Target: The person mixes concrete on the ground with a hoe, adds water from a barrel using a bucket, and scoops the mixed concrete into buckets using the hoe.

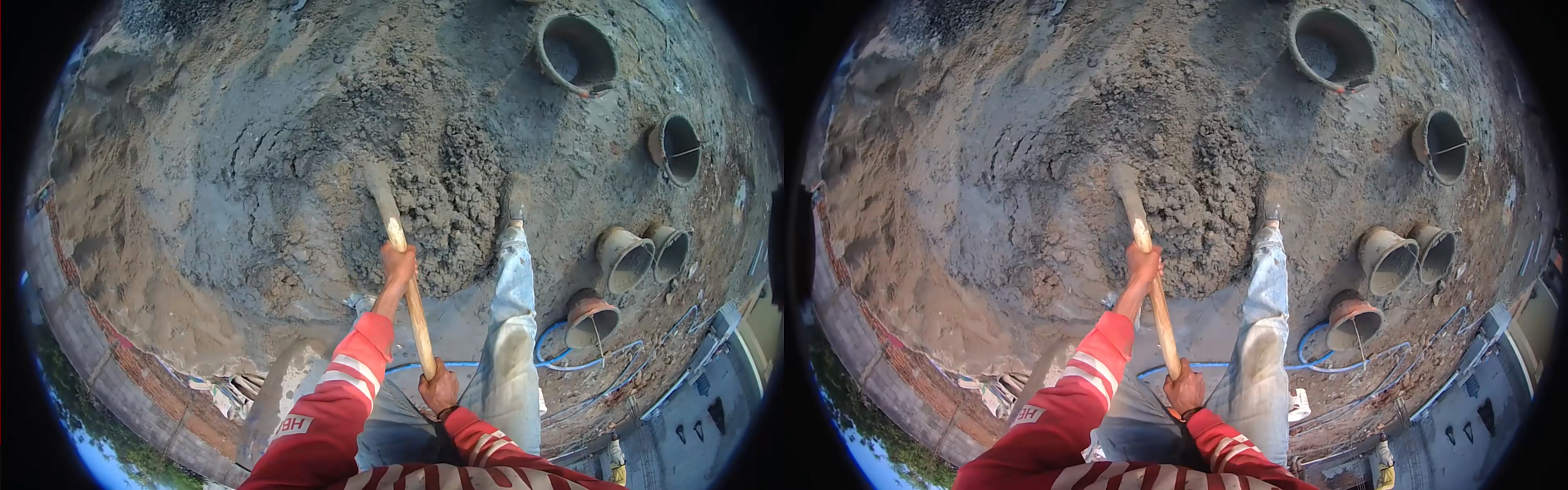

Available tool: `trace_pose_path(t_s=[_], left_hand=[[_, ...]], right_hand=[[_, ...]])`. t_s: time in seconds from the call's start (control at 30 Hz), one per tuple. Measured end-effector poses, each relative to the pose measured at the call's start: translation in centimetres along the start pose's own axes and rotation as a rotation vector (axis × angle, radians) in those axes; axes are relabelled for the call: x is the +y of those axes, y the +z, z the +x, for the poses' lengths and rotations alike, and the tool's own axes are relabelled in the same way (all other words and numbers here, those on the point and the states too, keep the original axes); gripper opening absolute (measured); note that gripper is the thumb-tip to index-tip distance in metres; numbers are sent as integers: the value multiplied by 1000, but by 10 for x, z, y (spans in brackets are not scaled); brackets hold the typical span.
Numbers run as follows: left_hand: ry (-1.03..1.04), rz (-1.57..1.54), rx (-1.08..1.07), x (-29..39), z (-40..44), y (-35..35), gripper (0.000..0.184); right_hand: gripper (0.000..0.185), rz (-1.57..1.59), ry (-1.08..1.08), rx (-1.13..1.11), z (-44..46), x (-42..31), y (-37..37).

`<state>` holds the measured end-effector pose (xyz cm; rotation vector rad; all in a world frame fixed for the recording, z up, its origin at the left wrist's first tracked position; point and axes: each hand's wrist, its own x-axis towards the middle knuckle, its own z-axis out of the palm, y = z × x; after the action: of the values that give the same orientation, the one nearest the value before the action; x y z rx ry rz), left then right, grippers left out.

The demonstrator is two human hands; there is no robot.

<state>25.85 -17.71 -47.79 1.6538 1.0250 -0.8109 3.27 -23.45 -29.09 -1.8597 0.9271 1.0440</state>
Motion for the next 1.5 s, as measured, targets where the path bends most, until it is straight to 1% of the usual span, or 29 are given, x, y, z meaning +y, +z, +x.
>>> trace_pose_path(t_s=[0.07, 0.1, 0.17, 0.2, 0.23, 0.3, 0.4, 0.43, 0.47, 0.53, 0.63, 0.7, 0.73, 0.77, 0.8, 0.83, 0.87, 0.9, 0.97, 1.07, 1.13, 1.17, 1.23, 1.27, 1.33, 1.37, 1.4, 1.43, 1.5], left_hand=[[65, 179, 92, 13, -27, -2, 11], [150, 186, 138, 33, -37, 0, 11], [347, 170, 189, 49, -4, 4, 18], [324, 91, 109, 104, -13, 9, 12], [372, 14, 68, 142, -3, 15, 14], [502, 14, 65, 206, 48, 32, 17], [700, 129, 125, 279, 141, 62, 20], [659, 182, 155, 287, 174, 69, 19], [662, 182, 147, 282, 186, 72, 19], [469, 381, 212, 259, 200, 74, 20], [349, 471, 205, 198, 193, 68, 22], [290, 492, 178, 170, 152, 57, 22], [240, 532, 158, 148, 138, 48, 22], [250, 505, 149, 105, 147, 40, 25], [270, 547, 270, 69, 135, 33, 29], [256, 469, 184, 45, 110, 20, 28], [195, 357, 207, 36, 67, 13, 23], [235, 347, 179, -2, 61, 1, 21], [232, 392, 198, -36, 19, -12, 22], [184, 419, 198, 2, -62, 1, 25], [329, 394, 128, 56, -91, 24, 26], [429, 408, 131, 74, -86, 39, 26], [506, 334, -29, 157, -97, 73, 29], [636, 333, -61, 183, -86, 91, 28], [677, 254, -181, 229, -62, 134, 29], [796, 262, -138, 241, -49, 154, 33], [844, 248, -130, 235, -24, 176, 34], [779, 301, -96, 220, -2, 193, 36], [605, 426, -81, 145, 35, 201, 38]], right_hand=[[31, 2, -6, 9, 4, 8, 11], [32, 94, -77, 57, 13, 9, 15], [32, 235, -205, 120, 43, 0, 9], [32, 206, -256, 135, 71, -12, 1], [32, 178, -309, 155, 107, -26, -7], [35, 184, -431, 232, 178, -76, -35], [37, 249, -497, 167, 274, -145, -70], [36, 265, -508, 152, 291, -158, -73], [36, 266, -504, 160, 287, -166, -70], [33, 321, -370, 157, 262, -172, -60], [33, 383, -254, 115, 219, -141, -36], [35, 374, -180, 54, 180, -129, -31], [35, 349, -167, 79, 155, -113, -17], [35, 326, -166, 120, 137, -95, -1], [35, 290, -130, 81, 118, -77, 5], [36, 254, -82, 27, 94, -55, 10], [35, 211, -65, 7, 70, -35, 15], [33, 170, -50, -10, 49, -16, 19], [31, 172, -45, 25, 9, 16, 33], [29, 319, -47, 50, -22, 34, 34], [24, 369, -66, 82, -9, 28, 19], [22, 402, -117, 140, 10, 15, 1], [16, 456, -181, 226, 48, -15, -39], [14, 478, -195, 256, 68, -33, -62], [10, 503, -225, 319, 103, -65, -103], [11, 591, -155, 276, 124, -70, -113], [13, 677, -80, 231, 135, -70, -117], [13, 648, -78, 227, 132, -73, -117], [16, 853, 197, 120, 122, -85, -107]])
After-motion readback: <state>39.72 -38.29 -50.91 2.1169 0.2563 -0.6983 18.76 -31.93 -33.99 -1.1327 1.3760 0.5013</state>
